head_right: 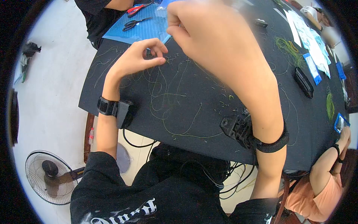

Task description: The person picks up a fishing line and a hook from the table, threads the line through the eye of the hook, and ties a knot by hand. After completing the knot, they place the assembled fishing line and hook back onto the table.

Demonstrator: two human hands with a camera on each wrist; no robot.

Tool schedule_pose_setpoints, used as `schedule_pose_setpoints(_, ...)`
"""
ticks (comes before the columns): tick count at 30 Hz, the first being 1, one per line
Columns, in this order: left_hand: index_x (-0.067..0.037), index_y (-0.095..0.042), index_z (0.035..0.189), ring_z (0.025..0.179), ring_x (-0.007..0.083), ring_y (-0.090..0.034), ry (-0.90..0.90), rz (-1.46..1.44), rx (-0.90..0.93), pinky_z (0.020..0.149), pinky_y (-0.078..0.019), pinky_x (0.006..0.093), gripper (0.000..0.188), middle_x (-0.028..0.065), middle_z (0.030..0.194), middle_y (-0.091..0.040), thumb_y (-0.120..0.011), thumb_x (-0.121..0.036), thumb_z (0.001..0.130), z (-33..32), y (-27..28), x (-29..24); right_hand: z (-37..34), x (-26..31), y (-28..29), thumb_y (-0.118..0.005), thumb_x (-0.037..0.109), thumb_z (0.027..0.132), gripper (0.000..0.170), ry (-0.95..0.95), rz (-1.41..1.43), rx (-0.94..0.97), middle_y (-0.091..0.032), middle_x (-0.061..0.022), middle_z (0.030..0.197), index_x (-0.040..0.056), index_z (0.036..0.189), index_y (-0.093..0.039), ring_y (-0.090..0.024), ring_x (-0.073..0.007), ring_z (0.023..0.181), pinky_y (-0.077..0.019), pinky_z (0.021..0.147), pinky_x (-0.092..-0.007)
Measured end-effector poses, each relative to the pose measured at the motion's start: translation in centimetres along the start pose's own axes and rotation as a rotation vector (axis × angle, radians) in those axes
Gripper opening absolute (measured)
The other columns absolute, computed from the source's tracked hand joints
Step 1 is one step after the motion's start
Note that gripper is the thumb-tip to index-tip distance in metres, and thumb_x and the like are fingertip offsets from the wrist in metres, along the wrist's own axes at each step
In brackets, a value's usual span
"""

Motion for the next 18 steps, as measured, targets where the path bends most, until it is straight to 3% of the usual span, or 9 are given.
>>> schedule_pose_setpoints(4,-0.007,-0.064,0.093,0.072,0.0090,-0.056,0.004,-0.058,0.049,0.062,-0.0393,0.0238,0.017,-0.0010,0.083,-0.065,-0.068,-0.017,0.080,0.1,-0.6,0.5,0.0,-1.3,-1.6,-0.064,0.009,0.082,0.008,0.208,-0.049,-0.029,-0.059,-0.0071,0.064,0.0036,0.080,-0.058,-0.058,-0.0180,0.059,-0.0453,0.059,-0.0278)
schedule_pose_setpoints(10,-0.007,-0.064,0.095,0.070,0.0054,-0.054,-0.015,-0.151,-0.011,0.060,-0.0371,0.0217,0.016,-0.0037,0.078,-0.062,-0.066,-0.015,0.082,0.3,-0.2,0.4,-0.6,-2.1,-2.1,-0.064,0.009,0.080,0.009,0.224,-0.146,-0.036,-0.058,-0.0090,0.062,0.0033,0.080,-0.058,-0.057,-0.0200,0.058,-0.0453,0.058,-0.0292)
schedule_pose_setpoints(13,-0.004,-0.064,0.092,0.073,0.0139,-0.062,0.008,-0.151,-0.037,0.072,-0.0478,0.0291,0.014,0.0051,0.078,-0.067,-0.065,-0.010,0.080,0.4,-0.2,0.4,-1.4,-2.1,-2.2,-0.065,0.008,0.079,0.009,0.185,-0.138,0.108,-0.057,-0.0103,0.062,0.0024,0.078,-0.057,-0.057,-0.0231,0.058,-0.0451,0.057,-0.0310)
schedule_pose_setpoints(16,-0.005,-0.064,0.095,0.070,0.0047,-0.054,0.020,-0.136,-0.073,0.060,-0.0373,0.0212,0.016,-0.0035,0.077,-0.062,-0.066,-0.015,0.082,0.2,-0.3,1.3,-2.3,-1.8,-2.2,-0.065,0.007,0.078,0.009,0.201,-0.134,0.265,-0.058,-0.0112,0.062,0.0022,0.077,-0.057,-0.058,-0.0252,0.058,-0.0449,0.056,-0.0325)
schedule_pose_setpoints(18,-0.005,-0.063,0.094,0.070,0.0057,-0.055,0.050,-0.109,-0.071,0.061,-0.0386,0.0219,0.016,-0.0025,0.076,-0.062,-0.066,-0.014,0.082,0.3,-0.6,1.6,-2.4,-2.0,-1.4,-0.065,0.007,0.078,0.009,0.193,-0.142,0.251,-0.059,-0.0120,0.064,0.0025,0.076,-0.058,-0.059,-0.0252,0.059,-0.0452,0.056,-0.0318)
Point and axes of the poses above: each hand's wrist, its own z-axis towards the middle knuckle, its own y-axis out of the back of the hand, x = y × z, the point moved 5 cm from there along z, towards the middle knuckle
